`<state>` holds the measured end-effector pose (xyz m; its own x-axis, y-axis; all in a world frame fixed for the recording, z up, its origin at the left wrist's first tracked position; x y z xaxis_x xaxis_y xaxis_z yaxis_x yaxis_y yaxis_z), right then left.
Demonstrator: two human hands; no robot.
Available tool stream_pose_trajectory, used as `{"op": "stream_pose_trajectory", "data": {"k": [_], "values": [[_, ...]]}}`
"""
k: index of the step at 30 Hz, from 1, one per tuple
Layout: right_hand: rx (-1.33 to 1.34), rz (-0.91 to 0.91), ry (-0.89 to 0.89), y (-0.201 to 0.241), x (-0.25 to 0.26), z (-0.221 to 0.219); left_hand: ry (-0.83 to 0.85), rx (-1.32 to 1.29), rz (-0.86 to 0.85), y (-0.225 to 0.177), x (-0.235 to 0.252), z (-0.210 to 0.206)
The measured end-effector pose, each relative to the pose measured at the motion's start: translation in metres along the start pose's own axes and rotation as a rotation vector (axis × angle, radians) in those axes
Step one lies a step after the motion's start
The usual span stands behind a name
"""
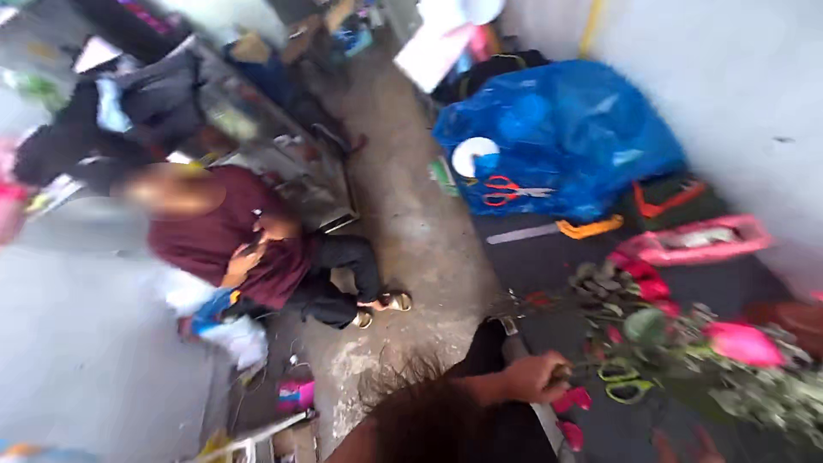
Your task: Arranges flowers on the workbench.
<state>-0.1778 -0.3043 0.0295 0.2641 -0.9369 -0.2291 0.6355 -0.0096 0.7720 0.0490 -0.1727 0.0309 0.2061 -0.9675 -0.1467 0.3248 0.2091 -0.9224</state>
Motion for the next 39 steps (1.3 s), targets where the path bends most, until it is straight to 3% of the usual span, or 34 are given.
{"op": "stream_pose_trajectory", "data": {"k": [2, 4, 8, 12, 19, 25, 39], "values": [[0.433, 0.021, 0.417, 0.034, -0.023, -0.064, 0.007, -0.032, -0.08, -0.011, 0.002, -0.007], [0.693, 0.044, 0.562, 0.06, -0.041, -0.102, 0.078, -0.029, -0.088, -0.016, 0.005, -0.018], [0.731, 0.043, 0.457, 0.079, -0.039, -0.12, 0.101, 0.06, -0.093, -0.013, 0.001, -0.021], [0.592, 0.034, 0.576, 0.084, -0.042, -0.127, 0.121, 0.099, -0.104, -0.008, -0.012, -0.011], [0.58, -0.038, 0.618, 0.087, -0.046, -0.136, 0.091, 0.094, -0.148, -0.009, -0.032, 0.01], [0.567, -0.092, 0.506, 0.098, -0.034, -0.138, -0.054, 0.219, -0.226, -0.007, -0.031, 0.034], [0.547, -0.163, 0.41, 0.097, -0.022, -0.13, -0.014, 0.244, -0.185, 0.001, -0.028, 0.028]]}}
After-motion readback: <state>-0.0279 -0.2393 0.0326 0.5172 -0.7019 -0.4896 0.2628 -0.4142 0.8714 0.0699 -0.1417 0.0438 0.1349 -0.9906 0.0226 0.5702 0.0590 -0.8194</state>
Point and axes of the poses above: each hand's wrist, its own x-axis towards the middle knuckle, its own z-axis out of the back of the hand, y = z × x, the point moved 9 cm from there along x, towards the middle knuckle, and after that the axes turned 3 degrees about y, right-handed, at the moved point
